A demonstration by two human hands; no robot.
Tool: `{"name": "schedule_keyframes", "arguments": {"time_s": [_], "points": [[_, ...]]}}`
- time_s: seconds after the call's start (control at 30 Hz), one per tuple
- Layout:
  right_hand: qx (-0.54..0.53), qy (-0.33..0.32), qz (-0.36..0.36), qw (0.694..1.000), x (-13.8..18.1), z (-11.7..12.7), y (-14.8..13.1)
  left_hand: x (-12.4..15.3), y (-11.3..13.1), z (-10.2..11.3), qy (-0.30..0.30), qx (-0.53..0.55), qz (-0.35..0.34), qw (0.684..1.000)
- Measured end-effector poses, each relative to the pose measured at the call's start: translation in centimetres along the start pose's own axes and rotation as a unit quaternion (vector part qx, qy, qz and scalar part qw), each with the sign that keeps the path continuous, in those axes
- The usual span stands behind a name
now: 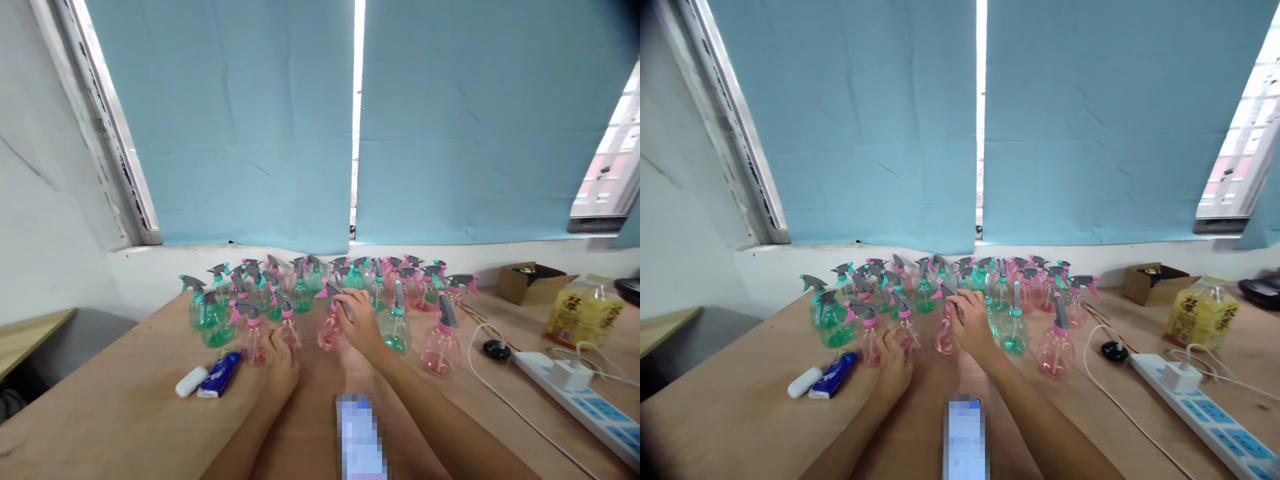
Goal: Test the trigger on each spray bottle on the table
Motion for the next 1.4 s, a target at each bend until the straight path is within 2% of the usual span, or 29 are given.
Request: {"name": "schedule_keyframes", "arguments": {"time_s": [0.17, 0.3, 0.37, 0.5, 0.57, 0.7, 0.83, 0.97, 1.07, 1.4], "points": [[-0.068, 0.03, -0.051, 0.996, 1.3, 2.1, 1.8, 0.2, -0.5, -0.2, -0.003, -0.017, 0.01, 1.0], [-0.076, 0.074, -0.091, 0.99, 2.8, 3.3, 3.3, 0.4, 0.9, 0.2, -0.022, 0.006, -0.014, 1.0], [-0.087, 0.085, -0.095, 0.988, 3.3, 3.4, 3.6, 0.5, 2.1, 0.0, -0.069, 0.054, -0.031, 0.996], [-0.144, 0.09, -0.121, 0.978, 3.9, 2.9, 4.4, 1.4, 5.3, -1.6, -0.238, 0.134, -0.11, 0.956], [-0.178, 0.052, -0.135, 0.973, 3.9, 2.0, 4.7, 1.8, 6.0, -1.8, -0.277, 0.144, -0.128, 0.941], [-0.238, -0.053, -0.158, 0.957, 3.8, -0.2, 5.0, 2.1, 6.2, -1.9, -0.301, 0.14, -0.132, 0.934], [-0.318, -0.146, -0.223, 0.91, 3.8, -2.1, 5.3, 2.5, 6.6, -2.0, -0.325, 0.147, -0.146, 0.923], [-0.4, -0.21, -0.239, 0.86, 3.4, -3.4, 4.1, 2.5, 6.9, -1.9, -0.328, 0.15, -0.154, 0.92], [-0.424, -0.231, -0.26, 0.837, 3.4, -4.0, 3.5, 2.5, 6.9, -2.1, -0.329, 0.141, -0.155, 0.921], [-0.449, -0.204, -0.297, 0.818, 4.1, -4.6, 3.5, 3.2, 7.0, -2.6, -0.341, 0.098, -0.181, 0.917]]}}
Point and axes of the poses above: each hand's wrist, its own x-axis away from the middle knuckle, its own z-axis out of the back of the hand, y = z × x, the point moved 9 cm from there along -x, towards the middle knuckle, and after that the axes turned 9 degrees about -x, right-handed, at the moved point
